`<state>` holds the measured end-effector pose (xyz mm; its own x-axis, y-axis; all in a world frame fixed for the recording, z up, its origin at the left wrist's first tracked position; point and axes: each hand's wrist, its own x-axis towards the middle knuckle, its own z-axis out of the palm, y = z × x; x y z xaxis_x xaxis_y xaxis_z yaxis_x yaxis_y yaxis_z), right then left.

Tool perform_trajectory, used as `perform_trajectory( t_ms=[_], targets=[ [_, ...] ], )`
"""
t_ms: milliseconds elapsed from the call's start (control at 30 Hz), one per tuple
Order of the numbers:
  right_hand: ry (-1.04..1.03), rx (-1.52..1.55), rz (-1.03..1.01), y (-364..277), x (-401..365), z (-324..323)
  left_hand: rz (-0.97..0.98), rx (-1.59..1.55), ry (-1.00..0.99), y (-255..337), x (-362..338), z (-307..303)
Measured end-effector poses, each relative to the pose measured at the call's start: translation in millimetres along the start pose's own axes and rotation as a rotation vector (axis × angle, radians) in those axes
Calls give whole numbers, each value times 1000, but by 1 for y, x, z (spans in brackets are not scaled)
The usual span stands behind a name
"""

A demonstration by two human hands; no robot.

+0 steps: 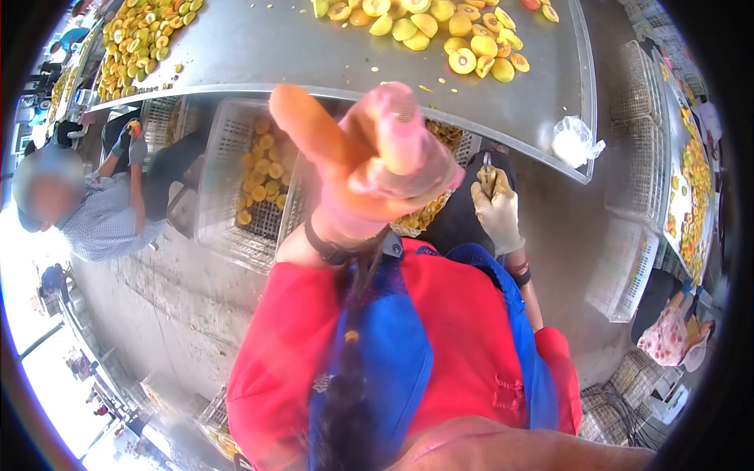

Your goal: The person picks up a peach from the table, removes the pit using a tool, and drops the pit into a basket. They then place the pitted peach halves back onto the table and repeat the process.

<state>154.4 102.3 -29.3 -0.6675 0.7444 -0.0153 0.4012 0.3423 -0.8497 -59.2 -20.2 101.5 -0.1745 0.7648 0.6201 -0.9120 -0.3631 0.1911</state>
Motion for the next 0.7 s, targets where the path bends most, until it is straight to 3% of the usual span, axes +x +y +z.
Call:
perform_trajectory(
  t_ms=[167, 267, 300, 467, 633, 700],
  targets=[
    [-9, -30, 41, -1, -4, -6, 10, 39, -17, -17, 3, 18],
    [111, 71, -89, 11, -6, -1, -5, 86, 2, -22, 4, 23],
    [112, 104, -21, 13, -4, -2, -18, 120, 19, -23, 1, 24],
    [123, -10, -9, -3, 4, -16, -175, 370, 129, -13, -16, 22],
    [122, -39, 154, 1, 28, -35, -287, 720, 328, 14, -14, 19],
    [176, -23, 72, 9, 45, -42, -220, 915, 512, 24, -1, 17]
  ],
)
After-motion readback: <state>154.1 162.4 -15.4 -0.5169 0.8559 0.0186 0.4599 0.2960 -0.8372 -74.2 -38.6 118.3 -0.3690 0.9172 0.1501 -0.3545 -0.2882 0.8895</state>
